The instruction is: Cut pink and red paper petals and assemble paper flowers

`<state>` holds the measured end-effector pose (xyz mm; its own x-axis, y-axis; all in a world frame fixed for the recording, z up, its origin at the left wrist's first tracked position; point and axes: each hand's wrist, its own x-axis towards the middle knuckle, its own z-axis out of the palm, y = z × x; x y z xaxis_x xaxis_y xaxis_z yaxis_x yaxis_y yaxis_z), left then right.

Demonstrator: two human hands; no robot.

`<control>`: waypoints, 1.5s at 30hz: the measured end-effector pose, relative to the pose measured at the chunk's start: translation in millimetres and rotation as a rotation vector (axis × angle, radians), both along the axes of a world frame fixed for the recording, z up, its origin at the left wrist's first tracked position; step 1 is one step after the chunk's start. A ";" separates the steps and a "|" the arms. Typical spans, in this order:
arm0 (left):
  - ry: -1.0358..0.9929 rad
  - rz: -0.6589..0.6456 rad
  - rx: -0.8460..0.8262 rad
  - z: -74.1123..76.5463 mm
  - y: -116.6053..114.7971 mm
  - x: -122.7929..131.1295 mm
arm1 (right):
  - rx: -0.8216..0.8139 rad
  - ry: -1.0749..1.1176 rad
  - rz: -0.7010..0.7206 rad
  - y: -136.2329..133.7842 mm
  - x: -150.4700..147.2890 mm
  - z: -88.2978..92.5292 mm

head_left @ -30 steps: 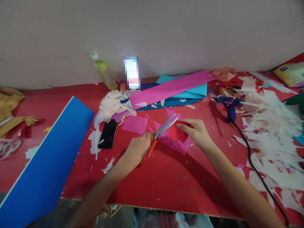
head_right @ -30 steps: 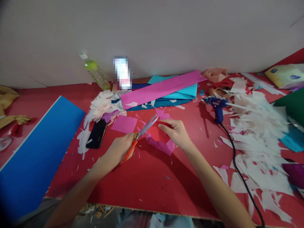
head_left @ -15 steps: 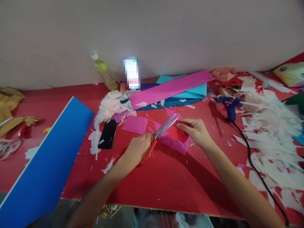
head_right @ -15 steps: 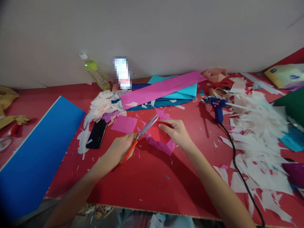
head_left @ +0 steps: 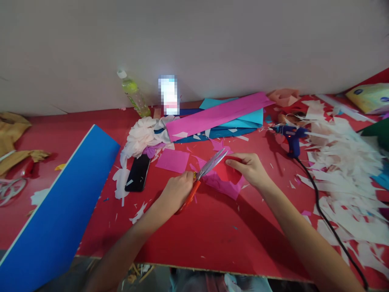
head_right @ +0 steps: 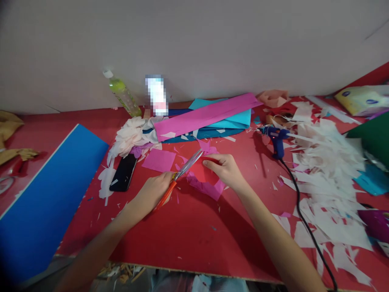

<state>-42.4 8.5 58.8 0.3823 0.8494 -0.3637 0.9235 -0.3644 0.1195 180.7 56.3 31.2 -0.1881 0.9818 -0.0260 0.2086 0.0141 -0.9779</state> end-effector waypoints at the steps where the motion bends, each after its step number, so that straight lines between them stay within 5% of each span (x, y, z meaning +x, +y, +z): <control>1: 0.001 0.005 -0.003 0.6 0.1 0.2 | 0.001 -0.005 0.004 0.1 0.0 0.1; 25: 0.004 -0.014 -0.012 -11.7 0.6 -10.2 | -0.008 -0.085 0.147 8.3 7.2 -8.6; 33: -0.034 0.121 0.039 -3.7 7.5 -27.8 | 0.002 -0.122 0.203 14.1 10.0 -13.8; 39: 0.117 0.326 0.137 -29.7 16.6 -37.3 | -0.014 -0.134 0.293 13.1 6.6 -15.8; 45: 0.179 0.361 0.180 -44.6 19.8 -43.4 | -0.056 -0.144 0.353 5.7 0.7 -19.5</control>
<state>-85.7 28.3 14.2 -0.0059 0.9728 -0.2317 0.9958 -0.0154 -0.0897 181.4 62.0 11.6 -0.5044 0.8538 -0.1288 0.3359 0.0566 -0.9402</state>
